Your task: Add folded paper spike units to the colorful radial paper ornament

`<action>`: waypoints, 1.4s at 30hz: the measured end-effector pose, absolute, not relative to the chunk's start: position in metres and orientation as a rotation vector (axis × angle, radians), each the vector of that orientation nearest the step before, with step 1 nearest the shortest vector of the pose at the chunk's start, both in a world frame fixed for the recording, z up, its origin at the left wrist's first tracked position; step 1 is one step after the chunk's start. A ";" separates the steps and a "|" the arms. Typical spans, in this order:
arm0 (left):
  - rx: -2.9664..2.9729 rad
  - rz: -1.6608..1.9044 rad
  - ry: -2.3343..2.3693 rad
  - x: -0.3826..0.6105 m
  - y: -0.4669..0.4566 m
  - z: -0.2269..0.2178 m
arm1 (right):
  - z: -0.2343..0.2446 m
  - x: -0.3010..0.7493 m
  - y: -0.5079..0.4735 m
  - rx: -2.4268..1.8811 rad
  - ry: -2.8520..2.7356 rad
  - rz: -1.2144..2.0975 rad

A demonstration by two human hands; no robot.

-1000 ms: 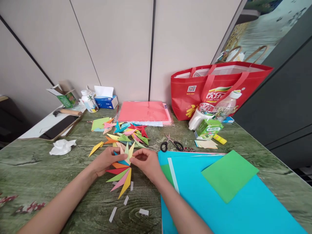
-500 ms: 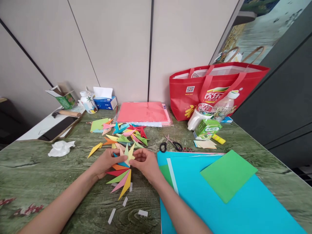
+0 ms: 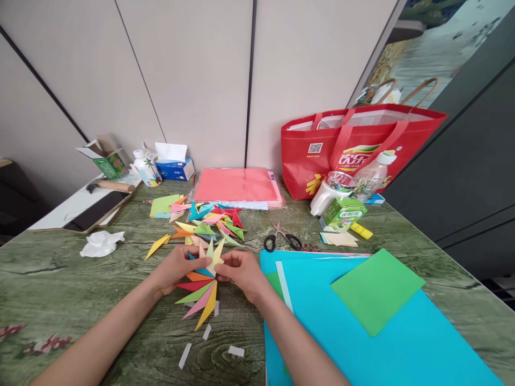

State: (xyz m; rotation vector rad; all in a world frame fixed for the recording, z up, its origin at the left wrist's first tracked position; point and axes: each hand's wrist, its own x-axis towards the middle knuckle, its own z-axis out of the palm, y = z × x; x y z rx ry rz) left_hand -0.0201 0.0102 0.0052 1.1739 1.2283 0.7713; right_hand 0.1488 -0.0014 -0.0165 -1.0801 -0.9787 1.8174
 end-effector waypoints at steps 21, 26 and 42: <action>1.277 0.756 1.215 -0.022 0.012 0.003 | -0.006 0.150 -0.001 -1.169 -1.038 1.727; 1.245 0.744 1.195 -0.023 0.012 0.003 | -0.006 0.152 0.001 -1.135 -1.101 1.672; 0.922 0.751 1.145 -0.022 0.012 0.016 | -0.013 0.153 0.000 -1.056 -1.371 1.356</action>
